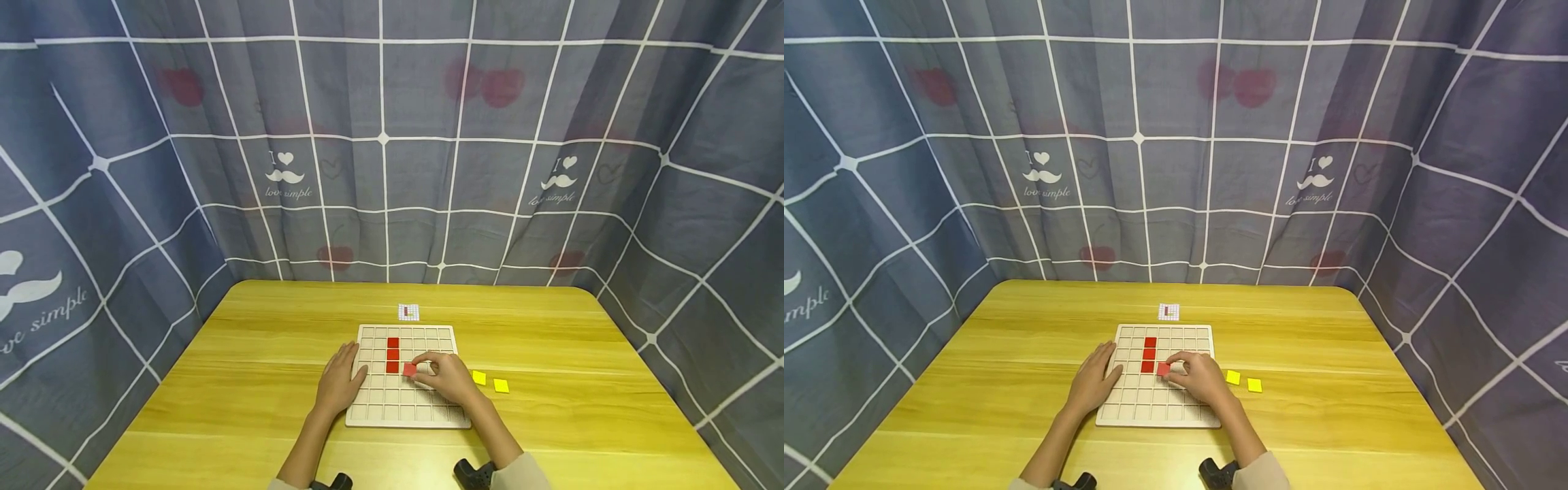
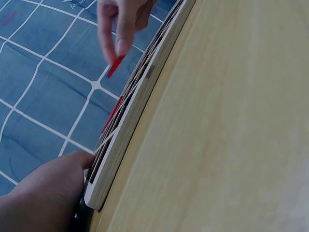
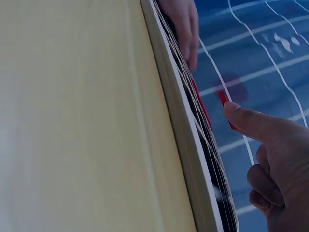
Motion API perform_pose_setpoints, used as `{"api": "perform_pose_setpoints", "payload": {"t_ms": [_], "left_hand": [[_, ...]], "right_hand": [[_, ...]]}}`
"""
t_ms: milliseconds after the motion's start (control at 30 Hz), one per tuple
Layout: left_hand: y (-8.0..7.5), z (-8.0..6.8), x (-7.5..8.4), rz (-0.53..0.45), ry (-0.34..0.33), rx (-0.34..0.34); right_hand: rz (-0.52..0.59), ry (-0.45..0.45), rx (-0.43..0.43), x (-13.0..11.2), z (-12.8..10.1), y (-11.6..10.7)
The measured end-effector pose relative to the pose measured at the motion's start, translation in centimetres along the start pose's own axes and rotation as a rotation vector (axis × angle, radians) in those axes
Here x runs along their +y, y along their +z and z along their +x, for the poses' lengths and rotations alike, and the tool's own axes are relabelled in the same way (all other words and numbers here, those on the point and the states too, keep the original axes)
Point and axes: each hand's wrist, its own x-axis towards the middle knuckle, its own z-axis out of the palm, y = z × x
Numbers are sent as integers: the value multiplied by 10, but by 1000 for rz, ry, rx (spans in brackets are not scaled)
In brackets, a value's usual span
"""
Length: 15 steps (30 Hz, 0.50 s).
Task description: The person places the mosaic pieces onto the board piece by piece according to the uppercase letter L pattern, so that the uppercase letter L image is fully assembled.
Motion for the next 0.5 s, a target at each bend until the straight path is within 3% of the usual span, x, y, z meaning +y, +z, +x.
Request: {"api": "perform_pose_setpoints", "payload": {"t_ms": [233,500], "left_hand": [[0,1,0,9,7,-1],[-1,0,1,3,13,11]], "right_hand": [[-40,-52,-49,-11,9,20],[-80,-75,-75,-16,10,27]]}}
